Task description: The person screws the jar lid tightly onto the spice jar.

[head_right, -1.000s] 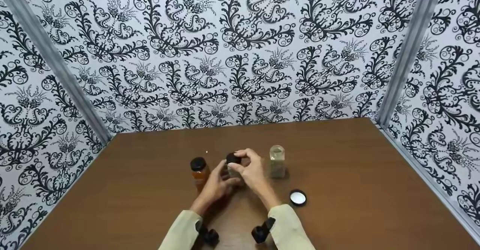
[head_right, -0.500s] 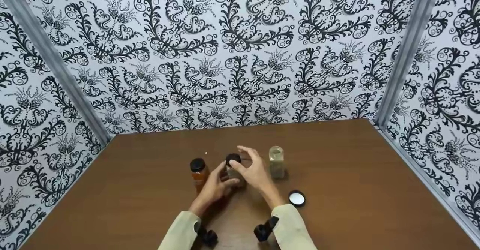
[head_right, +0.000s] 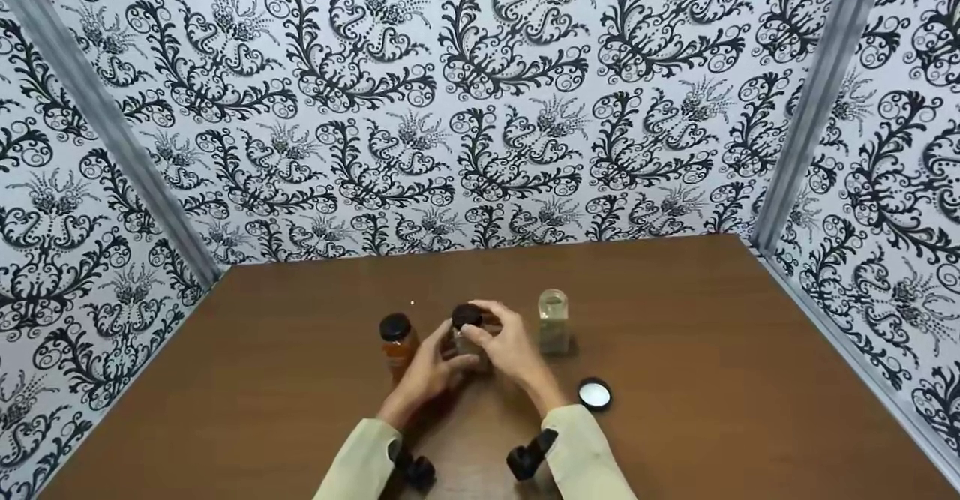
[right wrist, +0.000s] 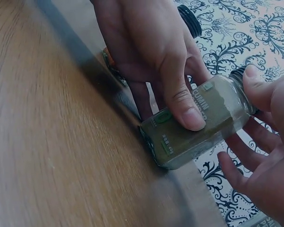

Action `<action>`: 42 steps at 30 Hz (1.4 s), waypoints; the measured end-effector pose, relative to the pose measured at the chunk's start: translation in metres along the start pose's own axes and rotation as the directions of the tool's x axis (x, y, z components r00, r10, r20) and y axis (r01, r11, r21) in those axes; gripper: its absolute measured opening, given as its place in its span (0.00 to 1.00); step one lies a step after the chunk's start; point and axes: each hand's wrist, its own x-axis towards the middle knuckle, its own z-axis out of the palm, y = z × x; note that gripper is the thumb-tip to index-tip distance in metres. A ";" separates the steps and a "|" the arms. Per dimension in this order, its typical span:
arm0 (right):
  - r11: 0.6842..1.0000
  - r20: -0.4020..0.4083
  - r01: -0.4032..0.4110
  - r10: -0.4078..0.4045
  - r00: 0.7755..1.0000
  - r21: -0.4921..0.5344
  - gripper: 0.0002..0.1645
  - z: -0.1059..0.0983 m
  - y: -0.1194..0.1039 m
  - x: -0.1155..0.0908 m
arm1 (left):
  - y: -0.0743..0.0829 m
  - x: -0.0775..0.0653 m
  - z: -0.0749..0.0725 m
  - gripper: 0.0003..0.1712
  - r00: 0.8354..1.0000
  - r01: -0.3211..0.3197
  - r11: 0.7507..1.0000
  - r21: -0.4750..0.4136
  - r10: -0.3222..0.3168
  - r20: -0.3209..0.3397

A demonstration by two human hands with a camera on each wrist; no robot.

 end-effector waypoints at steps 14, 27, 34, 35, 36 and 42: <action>0.999 -0.010 0.010 -0.009 1.000 0.048 0.25 0.001 0.000 0.000 | -0.002 0.001 0.000 0.34 1.000 -0.013 0.999 -0.047 0.014 0.019; 0.998 -0.049 -0.014 0.017 0.999 0.068 0.24 0.004 0.003 0.000 | -0.002 0.002 0.000 0.33 1.000 -0.007 0.998 -0.055 0.008 0.016; 0.992 -0.074 -0.054 0.063 0.995 0.113 0.24 0.006 0.000 0.002 | -0.002 0.003 0.001 0.33 1.000 -0.014 0.998 -0.066 0.014 0.007; 0.992 -0.081 -0.061 0.070 0.994 0.114 0.24 0.007 0.000 0.002 | -0.002 0.003 0.000 0.34 1.000 -0.012 0.998 -0.068 0.012 0.007; 0.991 -0.088 -0.068 0.079 0.993 0.115 0.25 0.008 0.000 0.002 | -0.002 0.003 0.000 0.34 1.000 -0.011 0.997 -0.070 0.011 0.006; 0.988 -0.113 -0.108 0.121 0.986 0.112 0.26 0.009 0.003 0.001 | -0.002 0.001 0.000 0.34 1.000 -0.011 0.997 -0.080 0.012 0.012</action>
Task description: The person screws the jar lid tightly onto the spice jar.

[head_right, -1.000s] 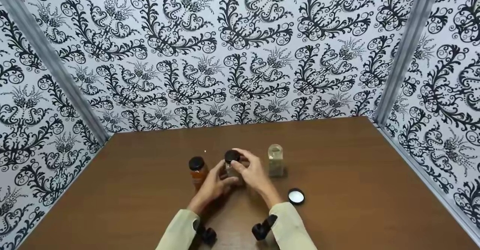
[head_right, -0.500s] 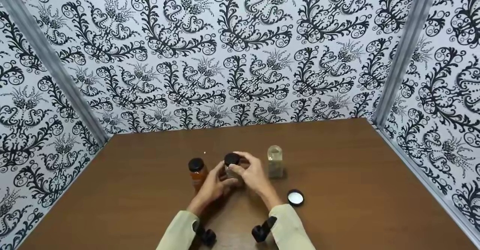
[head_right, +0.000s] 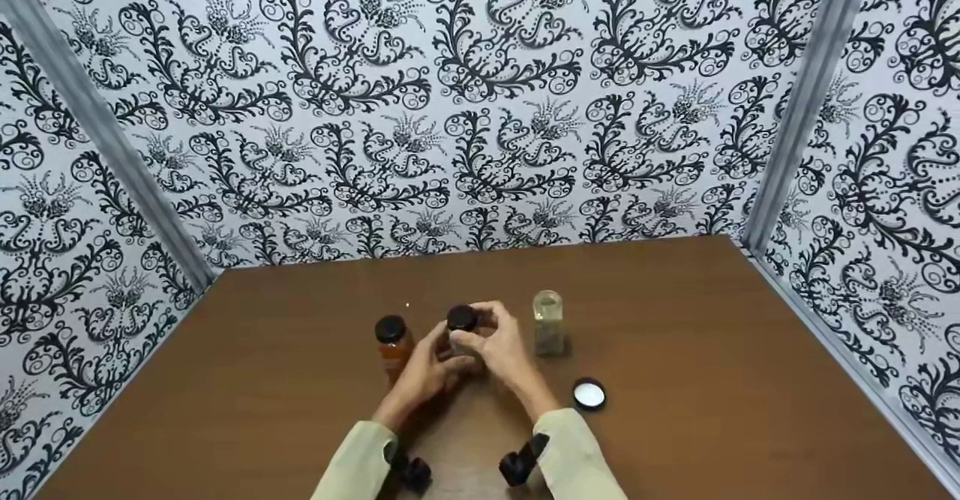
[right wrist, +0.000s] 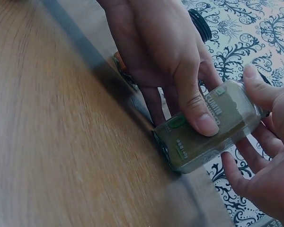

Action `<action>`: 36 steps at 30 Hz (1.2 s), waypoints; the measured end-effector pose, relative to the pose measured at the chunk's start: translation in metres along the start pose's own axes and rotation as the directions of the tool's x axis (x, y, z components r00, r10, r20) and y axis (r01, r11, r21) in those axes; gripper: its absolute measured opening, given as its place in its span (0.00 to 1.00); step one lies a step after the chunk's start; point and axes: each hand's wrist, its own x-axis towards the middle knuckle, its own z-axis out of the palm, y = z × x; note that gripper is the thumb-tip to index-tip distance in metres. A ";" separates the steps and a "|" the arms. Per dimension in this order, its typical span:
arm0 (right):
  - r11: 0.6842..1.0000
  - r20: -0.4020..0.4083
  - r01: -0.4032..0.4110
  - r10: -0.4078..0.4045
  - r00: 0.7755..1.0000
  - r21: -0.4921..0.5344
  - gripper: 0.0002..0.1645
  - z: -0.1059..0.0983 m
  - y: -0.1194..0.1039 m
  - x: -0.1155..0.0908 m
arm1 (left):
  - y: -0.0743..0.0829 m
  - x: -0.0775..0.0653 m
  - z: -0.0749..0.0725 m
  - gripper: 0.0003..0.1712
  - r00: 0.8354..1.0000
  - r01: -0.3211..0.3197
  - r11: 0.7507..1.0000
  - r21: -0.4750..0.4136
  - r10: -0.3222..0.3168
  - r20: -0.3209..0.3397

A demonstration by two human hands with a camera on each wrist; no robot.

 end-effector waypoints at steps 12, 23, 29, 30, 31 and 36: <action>0.998 0.132 0.019 -0.027 0.991 0.061 0.28 -0.015 0.000 -0.003 | -0.002 0.000 0.000 0.34 1.000 -0.018 1.000 0.013 0.018 0.002; 0.991 0.088 0.123 -0.128 0.988 0.059 0.23 -0.011 0.007 -0.002 | -0.003 0.000 -0.001 0.35 1.000 -0.016 1.000 0.006 0.016 0.011; 0.991 0.053 0.108 -0.112 0.992 0.076 0.22 -0.008 0.005 -0.002 | -0.003 0.000 -0.001 0.35 1.000 -0.018 1.000 0.004 0.018 0.012; 0.991 0.050 0.108 -0.112 0.992 0.077 0.22 -0.008 0.005 -0.002 | -0.003 0.000 -0.001 0.35 1.000 -0.017 1.000 0.002 0.017 0.013; 0.992 0.044 0.105 -0.109 0.993 0.074 0.22 -0.008 0.005 -0.002 | -0.003 0.000 -0.001 0.35 1.000 -0.016 1.000 0.001 0.016 0.014; 0.994 0.039 0.085 -0.088 0.995 0.063 0.23 -0.008 0.004 -0.003 | -0.003 0.001 0.000 0.37 1.000 -0.015 1.000 -0.003 0.015 0.014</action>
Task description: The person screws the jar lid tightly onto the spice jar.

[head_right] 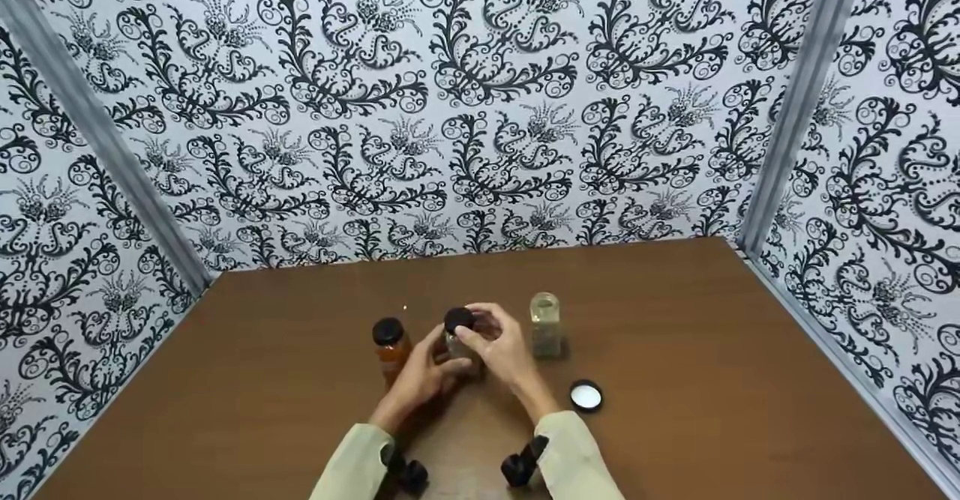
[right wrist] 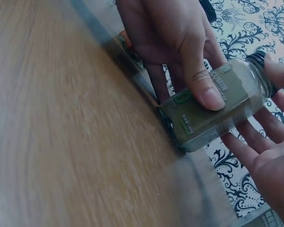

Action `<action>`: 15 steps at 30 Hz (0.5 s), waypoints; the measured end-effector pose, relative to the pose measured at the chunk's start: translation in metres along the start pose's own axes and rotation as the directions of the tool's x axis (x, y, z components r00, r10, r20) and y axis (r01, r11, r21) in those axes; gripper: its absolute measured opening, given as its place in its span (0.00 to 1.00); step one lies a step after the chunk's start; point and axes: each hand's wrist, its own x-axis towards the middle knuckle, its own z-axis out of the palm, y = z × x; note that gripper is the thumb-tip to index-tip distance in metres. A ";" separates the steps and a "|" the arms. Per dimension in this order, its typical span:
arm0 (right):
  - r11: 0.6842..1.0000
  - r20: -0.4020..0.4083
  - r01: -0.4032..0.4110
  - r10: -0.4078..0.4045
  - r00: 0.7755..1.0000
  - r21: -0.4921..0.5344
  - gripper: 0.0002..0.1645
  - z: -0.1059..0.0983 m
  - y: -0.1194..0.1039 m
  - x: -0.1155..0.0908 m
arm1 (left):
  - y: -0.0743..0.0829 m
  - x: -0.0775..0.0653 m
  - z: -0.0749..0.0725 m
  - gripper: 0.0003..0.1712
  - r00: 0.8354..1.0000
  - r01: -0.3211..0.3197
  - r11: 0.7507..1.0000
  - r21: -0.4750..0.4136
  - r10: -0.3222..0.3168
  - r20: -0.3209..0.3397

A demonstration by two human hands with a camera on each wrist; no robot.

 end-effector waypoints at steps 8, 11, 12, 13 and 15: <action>1.000 0.027 0.009 -0.009 1.000 -0.005 0.28 -0.004 -0.003 0.000 | 0.002 0.001 0.000 0.36 1.000 -0.013 1.000 0.013 0.013 -0.005; 0.999 0.021 0.031 -0.031 0.999 -0.030 0.26 -0.003 -0.002 0.000 | 0.001 0.000 0.000 0.36 1.000 -0.017 1.000 0.008 0.017 -0.006; 0.999 0.020 0.037 -0.037 0.999 -0.033 0.25 -0.003 -0.001 0.000 | 0.001 0.000 0.000 0.36 1.000 -0.019 1.000 0.009 0.019 -0.007; 0.999 0.017 0.037 -0.037 0.999 -0.030 0.24 -0.003 -0.001 0.000 | 0.001 0.000 0.000 0.36 1.000 -0.020 1.000 0.007 0.020 -0.008; 0.999 0.010 0.035 -0.035 0.999 -0.022 0.23 -0.002 0.000 -0.001 | 0.001 -0.001 0.000 0.35 1.000 -0.021 1.000 0.004 0.021 -0.010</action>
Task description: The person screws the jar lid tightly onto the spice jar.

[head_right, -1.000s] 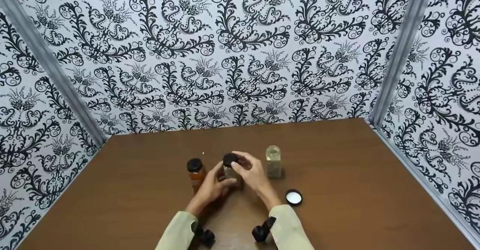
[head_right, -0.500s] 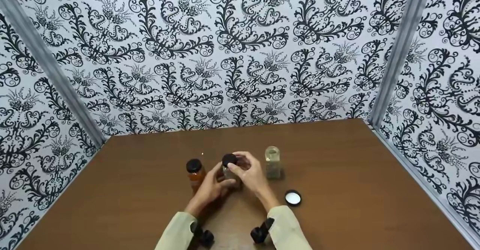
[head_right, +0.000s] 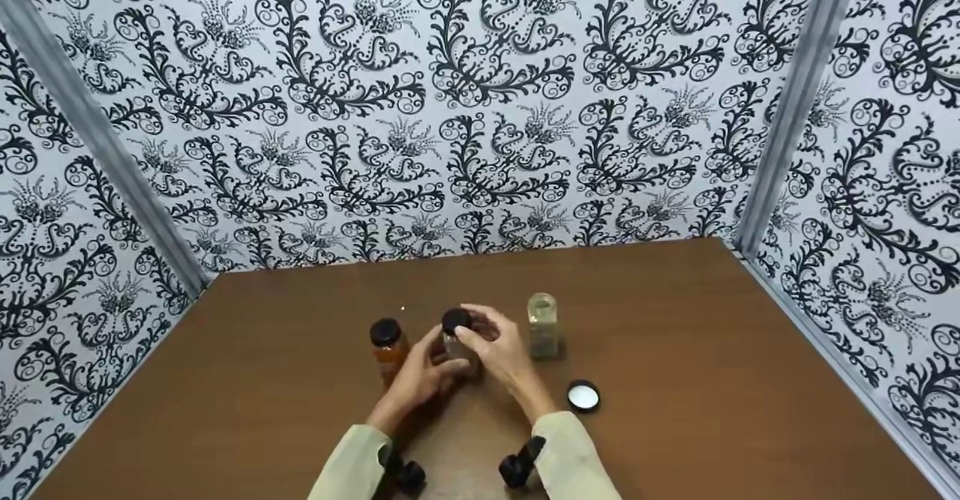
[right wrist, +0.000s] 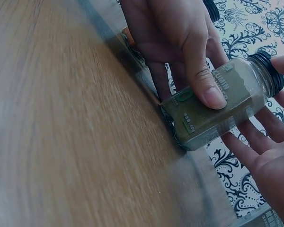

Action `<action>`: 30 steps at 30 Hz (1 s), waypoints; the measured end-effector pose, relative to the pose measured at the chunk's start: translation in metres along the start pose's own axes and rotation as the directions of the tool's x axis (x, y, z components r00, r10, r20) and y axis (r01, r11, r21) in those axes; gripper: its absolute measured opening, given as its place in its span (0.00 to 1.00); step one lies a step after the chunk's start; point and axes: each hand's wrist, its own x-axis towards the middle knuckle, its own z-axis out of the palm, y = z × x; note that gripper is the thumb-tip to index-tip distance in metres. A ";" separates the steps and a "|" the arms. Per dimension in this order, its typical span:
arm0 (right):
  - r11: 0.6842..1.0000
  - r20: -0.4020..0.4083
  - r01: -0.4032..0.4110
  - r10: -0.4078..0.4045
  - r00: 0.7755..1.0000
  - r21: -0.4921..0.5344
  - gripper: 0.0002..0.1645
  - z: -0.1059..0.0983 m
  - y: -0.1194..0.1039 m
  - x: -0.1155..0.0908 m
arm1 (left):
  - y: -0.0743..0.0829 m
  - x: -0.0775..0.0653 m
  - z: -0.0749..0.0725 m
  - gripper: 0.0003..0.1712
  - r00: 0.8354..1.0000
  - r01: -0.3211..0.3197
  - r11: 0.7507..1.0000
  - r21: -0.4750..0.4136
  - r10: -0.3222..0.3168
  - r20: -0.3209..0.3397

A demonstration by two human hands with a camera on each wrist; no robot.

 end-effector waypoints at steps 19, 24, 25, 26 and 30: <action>0.999 0.026 -0.034 0.034 0.999 0.024 0.28 0.000 0.000 0.000 | 0.003 -0.002 -0.001 0.36 1.000 -0.003 1.000 0.017 0.003 -0.002; 1.000 0.031 -0.024 0.024 0.999 -0.014 0.26 -0.001 -0.001 -0.001 | 0.004 -0.002 -0.002 0.37 1.000 -0.005 1.000 -0.017 0.005 -0.001; 1.000 0.026 -0.024 0.025 0.999 -0.019 0.25 -0.001 0.000 -0.001 | 0.003 -0.002 -0.002 0.36 1.000 -0.006 1.000 -0.017 0.005 -0.001; 0.999 0.022 -0.027 0.027 0.999 -0.018 0.25 0.000 0.000 -0.001 | 0.003 -0.001 -0.002 0.36 1.000 -0.010 1.000 -0.022 0.010 -0.001; 1.000 0.005 -0.028 0.028 1.000 -0.001 0.23 0.001 0.001 0.000 | 0.002 -0.001 -0.002 0.35 1.000 -0.003 1.000 0.015 0.003 -0.001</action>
